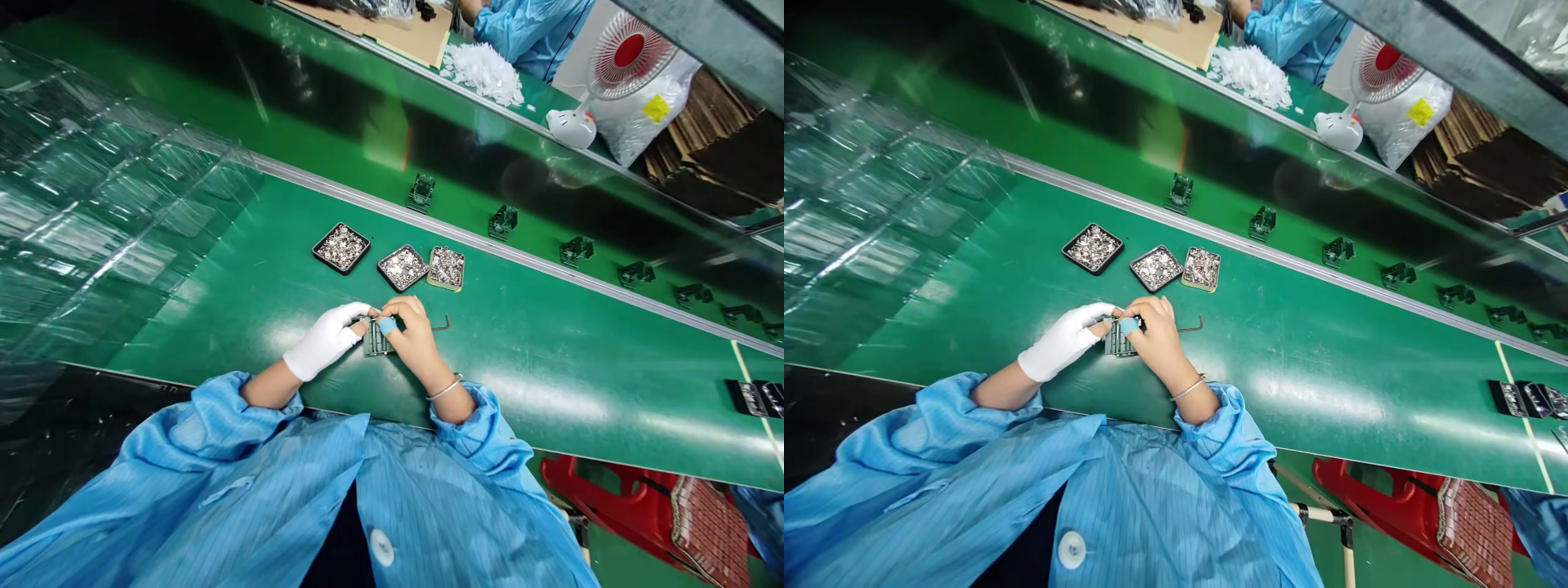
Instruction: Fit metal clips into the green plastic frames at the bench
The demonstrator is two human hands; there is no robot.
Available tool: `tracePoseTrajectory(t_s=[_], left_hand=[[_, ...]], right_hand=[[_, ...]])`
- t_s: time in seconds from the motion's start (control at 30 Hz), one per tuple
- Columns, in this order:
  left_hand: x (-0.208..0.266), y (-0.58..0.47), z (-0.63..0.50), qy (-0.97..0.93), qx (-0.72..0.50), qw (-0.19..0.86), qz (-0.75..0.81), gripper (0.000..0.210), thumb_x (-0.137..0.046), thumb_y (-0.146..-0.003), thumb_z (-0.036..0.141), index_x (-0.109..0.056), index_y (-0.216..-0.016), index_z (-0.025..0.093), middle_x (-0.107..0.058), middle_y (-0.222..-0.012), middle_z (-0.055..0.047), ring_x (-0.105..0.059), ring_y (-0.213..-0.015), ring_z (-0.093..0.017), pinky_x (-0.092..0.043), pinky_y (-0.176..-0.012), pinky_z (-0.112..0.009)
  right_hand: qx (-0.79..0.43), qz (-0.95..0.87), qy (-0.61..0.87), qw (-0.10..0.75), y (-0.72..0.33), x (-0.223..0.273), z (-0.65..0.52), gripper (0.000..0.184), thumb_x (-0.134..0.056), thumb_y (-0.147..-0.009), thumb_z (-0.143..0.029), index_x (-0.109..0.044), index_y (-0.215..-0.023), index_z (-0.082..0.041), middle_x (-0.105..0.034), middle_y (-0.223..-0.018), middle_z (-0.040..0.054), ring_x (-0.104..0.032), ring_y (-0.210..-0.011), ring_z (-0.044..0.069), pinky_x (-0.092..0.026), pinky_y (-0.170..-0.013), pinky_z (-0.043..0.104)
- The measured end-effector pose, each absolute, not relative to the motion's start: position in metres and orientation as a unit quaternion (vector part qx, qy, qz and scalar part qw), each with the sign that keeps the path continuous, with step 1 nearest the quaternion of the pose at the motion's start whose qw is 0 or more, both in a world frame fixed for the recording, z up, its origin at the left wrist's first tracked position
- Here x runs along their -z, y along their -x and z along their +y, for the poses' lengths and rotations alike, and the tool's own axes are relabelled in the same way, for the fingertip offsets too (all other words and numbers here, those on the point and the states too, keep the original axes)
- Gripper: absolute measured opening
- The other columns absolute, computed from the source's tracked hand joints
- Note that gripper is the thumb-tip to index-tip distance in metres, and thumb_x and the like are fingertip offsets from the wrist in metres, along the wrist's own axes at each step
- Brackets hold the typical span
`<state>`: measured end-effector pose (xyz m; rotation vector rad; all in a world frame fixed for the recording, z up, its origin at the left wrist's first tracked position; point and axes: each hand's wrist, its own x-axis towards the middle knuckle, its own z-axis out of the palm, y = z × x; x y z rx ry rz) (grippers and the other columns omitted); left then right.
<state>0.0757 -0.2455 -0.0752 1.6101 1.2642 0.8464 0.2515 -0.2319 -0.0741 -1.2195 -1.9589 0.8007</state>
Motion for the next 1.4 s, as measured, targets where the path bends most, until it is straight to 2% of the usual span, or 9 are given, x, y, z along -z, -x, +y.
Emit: tracePoseTrajectory(t_s=[0.23,0.47,0.7,0.8,0.9,1.07,1.17,1.27,1.4], left_hand=[[0.077,-0.075,-0.245,-0.651,-0.335,0.443,0.517,0.033,-0.048,-0.082,0.04,-0.065,-0.099,0.016,-0.071,-0.104,-0.008,-0.065,-0.098,-0.024,-0.05,-0.092,-0.037],[0.076,-0.076,-0.244,-0.648,-0.328,0.449,0.521,0.035,-0.048,-0.082,0.041,-0.064,-0.099,0.016,-0.071,-0.103,-0.008,-0.064,-0.098,-0.024,-0.048,-0.092,-0.038],[0.077,-0.079,-0.244,-0.615,-0.344,0.471,0.53,0.033,-0.051,-0.081,0.045,-0.063,-0.094,0.018,-0.069,-0.098,-0.006,-0.062,-0.096,-0.025,-0.047,-0.091,-0.037],[0.08,-0.084,-0.243,-0.574,-0.373,0.495,0.535,0.031,-0.052,-0.079,0.046,-0.058,-0.091,0.018,-0.066,-0.09,-0.004,-0.062,-0.088,-0.022,-0.049,-0.083,-0.035],[0.085,-0.088,-0.242,-0.542,-0.401,0.513,0.532,0.027,-0.053,-0.077,0.039,-0.051,-0.096,0.019,-0.062,-0.09,-0.004,-0.061,-0.086,-0.02,-0.05,-0.08,-0.035],[0.088,-0.091,-0.243,-0.584,-0.406,0.426,0.559,0.038,-0.056,-0.072,0.027,-0.047,-0.109,0.02,-0.061,-0.101,-0.005,-0.06,-0.099,-0.021,-0.048,-0.093,-0.039],[0.086,-0.087,-0.244,-0.591,-0.412,0.42,0.552,0.043,-0.057,-0.075,0.029,-0.045,-0.116,0.021,-0.062,-0.108,-0.007,-0.06,-0.105,-0.021,-0.046,-0.099,-0.042],[0.084,-0.073,-0.242,-0.528,-0.484,0.439,0.542,0.043,-0.057,-0.079,0.039,-0.045,-0.117,0.021,-0.063,-0.11,-0.009,-0.062,-0.106,-0.022,-0.046,-0.1,-0.043],[0.081,-0.051,-0.242,-0.503,-0.5,0.408,0.575,0.04,-0.057,-0.081,0.043,-0.049,-0.113,0.02,-0.065,-0.107,-0.01,-0.064,-0.102,-0.023,-0.049,-0.097,-0.044]], right_hand=[[-0.267,-0.781,0.462,0.326,-0.254,0.073,-0.234,0.012,-0.052,-0.084,-0.016,-0.061,-0.087,-0.023,-0.065,-0.099,0.0033,-0.058,-0.099,0.019,-0.023,-0.113,0.048],[-0.253,-0.787,0.464,0.317,-0.253,0.077,-0.235,0.014,-0.052,-0.081,-0.013,-0.061,-0.088,-0.022,-0.064,-0.098,0.0037,-0.058,-0.1,0.019,-0.023,-0.113,0.047],[-0.308,-0.751,0.463,0.356,-0.247,0.08,-0.235,0.009,-0.051,-0.083,-0.016,-0.057,-0.081,-0.021,-0.064,-0.093,0.0032,-0.058,-0.094,0.018,-0.032,-0.105,0.044],[-0.406,-0.696,0.45,0.385,-0.248,0.082,-0.232,0.004,-0.052,-0.083,-0.021,-0.056,-0.084,-0.021,-0.062,-0.092,0.0029,-0.059,-0.091,0.017,-0.043,-0.093,0.035],[-0.487,-0.638,0.445,0.397,-0.248,0.082,-0.23,0.011,-0.052,-0.08,-0.023,-0.055,-0.09,-0.021,-0.061,-0.089,0.0011,-0.058,-0.085,0.015,-0.047,-0.083,0.03],[-0.485,-0.645,0.448,0.386,-0.245,0.083,-0.229,0.016,-0.049,-0.074,-0.015,-0.053,-0.088,-0.021,-0.059,-0.087,-0.0009,-0.057,-0.086,0.014,-0.046,-0.087,0.029],[-0.523,-0.613,0.446,0.389,-0.25,0.085,-0.226,0.015,-0.051,-0.08,-0.023,-0.054,-0.095,-0.02,-0.062,-0.094,0.0015,-0.059,-0.091,0.015,-0.047,-0.089,0.031],[-0.529,-0.609,0.434,0.402,-0.265,0.081,-0.224,0.025,-0.046,-0.089,-0.034,-0.052,-0.109,-0.021,-0.062,-0.114,0.0064,-0.059,-0.109,0.018,-0.045,-0.098,0.035],[-0.442,-0.781,0.344,0.276,-0.278,0.067,-0.231,0.056,-0.068,-0.076,-0.037,-0.051,-0.127,-0.022,-0.052,-0.135,0.0105,-0.046,-0.13,0.026,-0.033,-0.112,0.045]])
